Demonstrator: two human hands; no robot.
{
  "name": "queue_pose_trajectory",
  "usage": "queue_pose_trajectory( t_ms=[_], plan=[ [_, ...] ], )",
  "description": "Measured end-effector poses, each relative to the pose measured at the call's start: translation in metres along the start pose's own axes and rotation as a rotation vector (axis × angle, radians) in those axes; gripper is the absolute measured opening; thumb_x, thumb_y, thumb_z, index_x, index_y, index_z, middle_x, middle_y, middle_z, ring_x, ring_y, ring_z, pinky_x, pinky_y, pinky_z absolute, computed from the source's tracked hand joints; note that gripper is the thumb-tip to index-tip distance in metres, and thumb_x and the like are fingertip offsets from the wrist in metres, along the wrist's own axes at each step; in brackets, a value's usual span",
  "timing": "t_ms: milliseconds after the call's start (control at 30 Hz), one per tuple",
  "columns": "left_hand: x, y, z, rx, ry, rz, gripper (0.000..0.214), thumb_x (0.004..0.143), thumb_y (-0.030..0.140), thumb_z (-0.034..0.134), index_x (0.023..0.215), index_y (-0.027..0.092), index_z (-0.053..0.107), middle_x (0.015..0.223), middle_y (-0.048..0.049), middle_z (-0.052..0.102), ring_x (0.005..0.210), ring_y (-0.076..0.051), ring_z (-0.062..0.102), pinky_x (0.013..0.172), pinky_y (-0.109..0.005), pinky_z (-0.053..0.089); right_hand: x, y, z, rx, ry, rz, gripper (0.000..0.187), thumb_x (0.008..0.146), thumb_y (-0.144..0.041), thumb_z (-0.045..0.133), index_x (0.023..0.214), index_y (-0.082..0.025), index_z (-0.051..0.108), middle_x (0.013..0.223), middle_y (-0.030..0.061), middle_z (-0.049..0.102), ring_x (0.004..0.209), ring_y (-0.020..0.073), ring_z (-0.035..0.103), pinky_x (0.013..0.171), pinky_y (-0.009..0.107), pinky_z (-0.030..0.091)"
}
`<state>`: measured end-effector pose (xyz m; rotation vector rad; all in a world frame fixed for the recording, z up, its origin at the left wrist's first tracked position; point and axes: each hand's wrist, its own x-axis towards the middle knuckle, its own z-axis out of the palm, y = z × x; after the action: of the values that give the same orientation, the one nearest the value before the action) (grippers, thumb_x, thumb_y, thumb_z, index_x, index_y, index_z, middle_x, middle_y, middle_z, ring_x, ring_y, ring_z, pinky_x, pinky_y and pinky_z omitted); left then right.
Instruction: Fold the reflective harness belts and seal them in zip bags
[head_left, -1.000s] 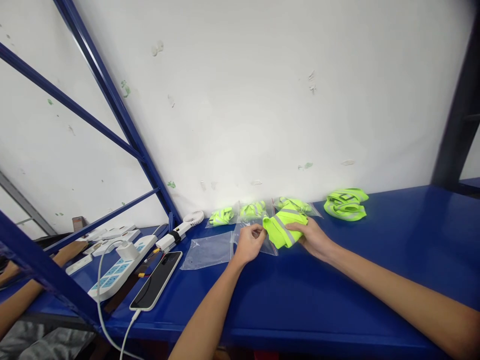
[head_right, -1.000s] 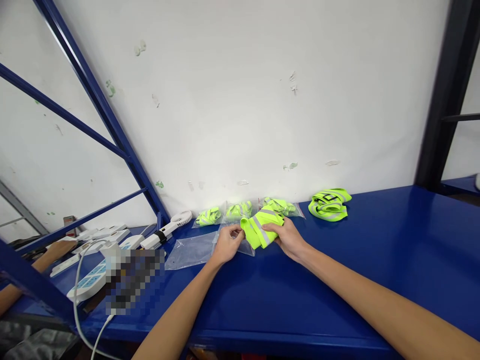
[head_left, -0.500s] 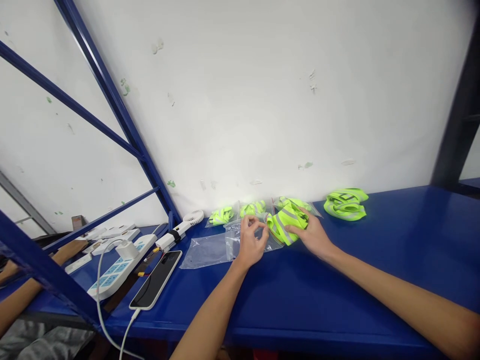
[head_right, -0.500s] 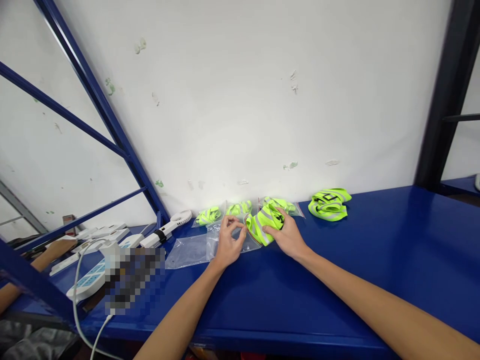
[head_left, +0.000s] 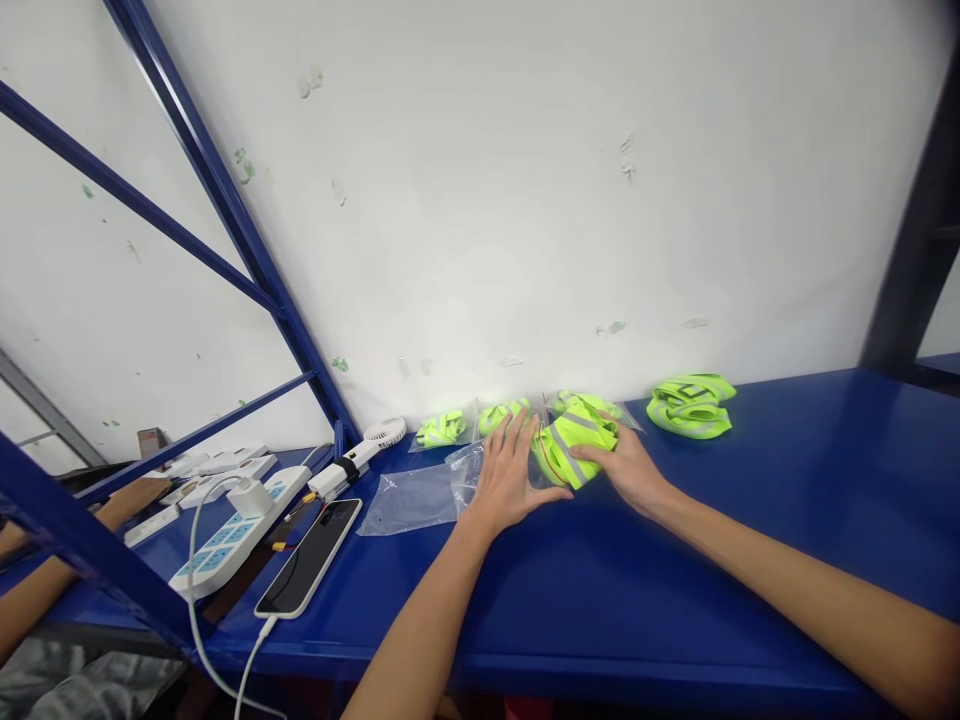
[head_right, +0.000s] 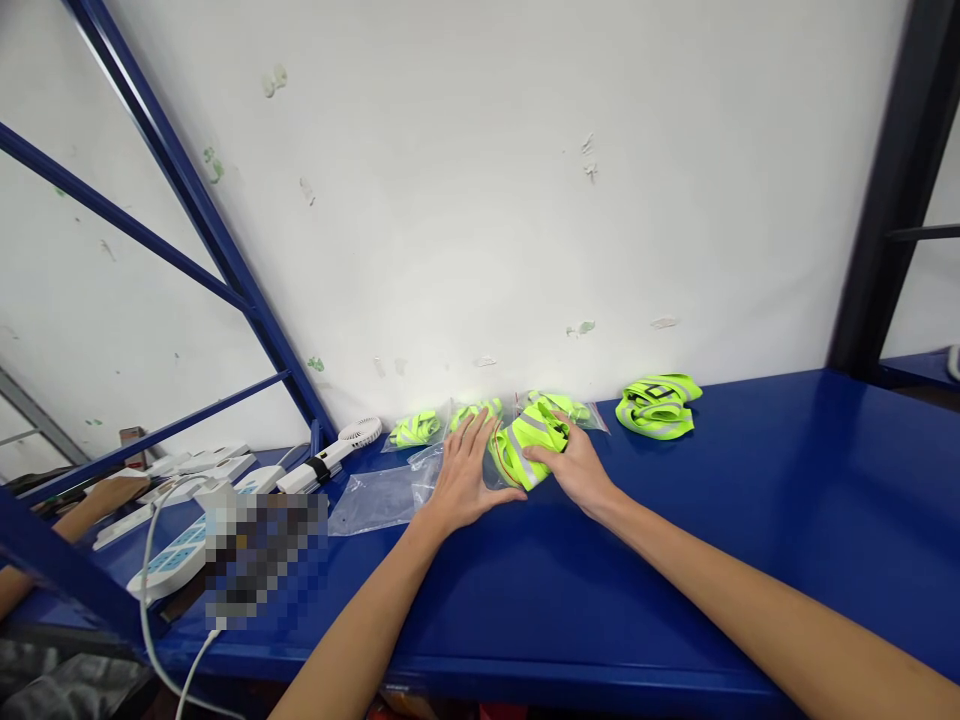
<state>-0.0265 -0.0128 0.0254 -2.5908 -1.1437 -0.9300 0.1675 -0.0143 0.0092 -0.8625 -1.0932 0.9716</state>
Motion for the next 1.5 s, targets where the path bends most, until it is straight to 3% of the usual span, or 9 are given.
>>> queue_pose_trajectory(
  t_ms=[267,433,533,733,900,1067,1267,1400,1500],
  plan=[
    [0.000,0.012,0.011,0.043,-0.001,-0.009,0.098,0.073,0.070,0.057,0.147,0.021,0.015,0.148,-0.0158,0.034,0.140,-0.029,0.027,0.115,-0.054,0.013,-0.003,-0.011,0.011,0.111,0.041,0.016,0.051,0.058,-0.024,0.081,0.106,-0.021,0.063,0.100,0.0032,0.072,0.091,0.0238,0.066,0.085,0.037,0.051],
    [0.004,0.023,0.022,0.059,0.034,-0.002,0.094,0.078,0.064,0.057,0.147,0.018,0.014,0.148,-0.0167,0.036,0.140,-0.028,0.027,0.116,-0.053,0.013,-0.009,-0.019,0.019,0.290,0.073,0.197,0.038,0.057,-0.021,0.080,0.092,-0.019,0.066,0.084,0.0022,0.071,0.073,0.0198,0.065,0.062,0.030,0.053],
    [0.005,0.023,0.022,0.035,0.020,-0.011,0.096,0.074,0.064,0.061,0.147,0.019,0.016,0.147,-0.0164,0.037,0.140,-0.029,0.028,0.116,-0.054,0.011,-0.011,-0.018,0.020,0.293,0.070,0.223,0.035,0.057,-0.022,0.079,0.089,-0.019,0.065,0.080,0.0015,0.069,0.067,0.0186,0.063,0.054,0.029,0.051],
    [0.009,0.015,0.009,-0.248,-0.055,-0.096,0.104,0.067,0.064,0.068,0.147,0.022,0.017,0.147,-0.0140,0.037,0.136,-0.030,0.033,0.113,-0.052,0.023,-0.009,-0.001,0.016,0.162,0.048,0.007,0.053,0.060,-0.024,0.080,0.108,-0.024,0.059,0.101,0.0024,0.071,0.091,0.0238,0.065,0.081,0.037,0.053],
    [0.012,0.008,0.001,-0.438,-0.073,-0.104,0.111,0.058,0.061,0.076,0.146,0.022,0.020,0.146,-0.0143,0.038,0.133,-0.032,0.038,0.110,-0.048,0.031,-0.013,-0.006,0.016,0.175,-0.046,-0.038,0.059,0.062,-0.027,0.081,0.114,-0.027,0.056,0.109,0.0032,0.069,0.100,0.0250,0.063,0.091,0.041,0.049],
    [0.010,0.007,0.002,-0.307,-0.001,-0.047,0.114,0.050,0.066,0.077,0.143,0.025,0.026,0.138,-0.0129,0.045,0.128,-0.034,0.041,0.108,-0.051,0.030,-0.019,-0.020,0.022,0.273,-0.108,0.059,0.051,0.062,-0.025,0.078,0.109,-0.025,0.059,0.105,0.0038,0.070,0.099,0.0273,0.064,0.089,0.042,0.050],
    [0.009,0.007,0.004,-0.187,0.044,0.032,0.111,0.052,0.073,0.071,0.142,0.025,0.028,0.133,-0.0122,0.047,0.123,-0.032,0.043,0.106,-0.051,0.030,-0.021,-0.019,0.025,0.349,-0.149,0.179,0.039,0.065,-0.025,0.071,0.103,-0.022,0.063,0.098,0.0042,0.071,0.093,0.0283,0.066,0.083,0.042,0.052],
    [0.007,0.008,0.001,-0.099,-0.015,-0.006,0.116,0.053,0.078,0.066,0.146,0.024,0.023,0.136,-0.0145,0.044,0.125,-0.035,0.039,0.106,-0.054,0.027,-0.015,-0.014,0.018,0.142,-0.006,0.041,0.054,0.060,-0.022,0.076,0.111,-0.024,0.058,0.101,0.0023,0.069,0.095,0.0258,0.063,0.087,0.041,0.049],
    [0.005,0.009,-0.006,-0.072,-0.053,-0.041,0.109,0.063,0.075,0.062,0.148,0.025,0.016,0.139,-0.0146,0.040,0.129,-0.035,0.036,0.107,-0.056,0.026,-0.008,-0.015,0.009,-0.061,0.042,-0.104,0.060,0.058,-0.023,0.079,0.114,-0.024,0.056,0.105,0.0023,0.066,0.099,0.0256,0.061,0.091,0.040,0.046]
  ],
)
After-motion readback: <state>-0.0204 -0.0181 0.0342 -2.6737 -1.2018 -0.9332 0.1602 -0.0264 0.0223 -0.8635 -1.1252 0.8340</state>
